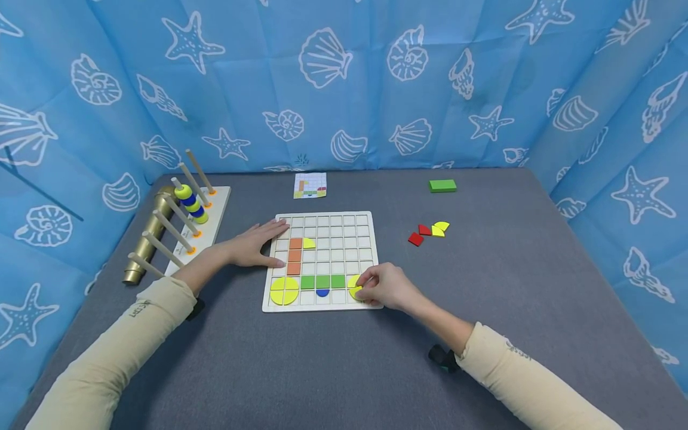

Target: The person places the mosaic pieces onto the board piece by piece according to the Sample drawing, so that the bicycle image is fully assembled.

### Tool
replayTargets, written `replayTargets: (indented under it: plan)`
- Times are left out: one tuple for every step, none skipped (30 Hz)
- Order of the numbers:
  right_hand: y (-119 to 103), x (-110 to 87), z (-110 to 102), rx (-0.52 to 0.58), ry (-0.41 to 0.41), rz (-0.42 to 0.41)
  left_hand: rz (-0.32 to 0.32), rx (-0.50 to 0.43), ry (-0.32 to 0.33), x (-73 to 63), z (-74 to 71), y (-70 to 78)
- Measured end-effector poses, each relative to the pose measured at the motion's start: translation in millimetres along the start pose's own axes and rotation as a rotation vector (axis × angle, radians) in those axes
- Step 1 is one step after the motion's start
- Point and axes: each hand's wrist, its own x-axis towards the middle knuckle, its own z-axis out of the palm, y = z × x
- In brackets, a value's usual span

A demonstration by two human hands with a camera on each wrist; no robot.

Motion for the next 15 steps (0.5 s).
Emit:
replayTargets:
  plan:
    - [-0.3, -0.1, 0.0, -0.005, 0.002, 0.0, -0.002, 0.0, 0.0, 0.2, 0.2, -0.1]
    - [-0.6, -0.3, -0.2, -0.006, 0.002, 0.002, 0.0, -0.003, 0.002, 0.3, 0.3, 0.0]
    - [-0.9, -0.6, -0.5, -0.009, 0.001, 0.003, -0.002, -0.004, 0.002, 0.4, 0.2, 0.2]
    - [-1.2, -0.8, -0.9, -0.013, 0.0, 0.005, 0.0, -0.006, 0.003, 0.4, 0.2, 0.4]
    - [-1.6, -1.1, -1.3, -0.016, -0.002, 0.007, -0.001, -0.007, 0.004, 0.2, -0.1, 0.8]
    - [-2.1, -1.4, -1.8, -0.016, -0.005, 0.01, 0.0, -0.008, 0.005, -0.2, -0.4, 1.1]
    - [-2.4, -1.6, -2.2, -0.018, -0.007, 0.012, 0.001, -0.01, 0.007, -0.5, -0.8, 1.2]
    - [-3.0, -1.9, -2.5, -0.02, -0.009, 0.013, 0.001, -0.012, 0.008, -0.8, -1.2, 1.4]
    - [-3.3, -2.2, -2.6, -0.023, -0.01, 0.011, 0.001, -0.01, 0.008, -1.2, -1.5, 1.3]
    - [-3.7, -2.3, -2.6, -0.025, -0.011, 0.01, 0.001, -0.01, 0.008, -1.5, -1.7, 1.1]
    - [-4.1, -2.4, -2.5, -0.024, -0.013, 0.009, 0.001, -0.009, 0.007, -1.6, -1.7, 1.0]
    - [-4.5, -2.6, -2.3, -0.025, -0.014, 0.007, 0.003, -0.009, 0.008, -1.7, -1.7, 1.0]
    - [-4.6, -2.6, -2.1, -0.024, -0.015, 0.004, 0.005, -0.012, 0.008, -2.0, -1.9, 1.1]
    - [-4.8, -2.6, -2.1, -0.022, -0.014, 0.004, 0.007, -0.014, 0.008, -2.3, -2.1, 1.4]
    - [-4.9, -2.5, -2.1, -0.021, -0.014, 0.004, 0.009, -0.016, 0.008, -2.5, -2.1, 1.7]
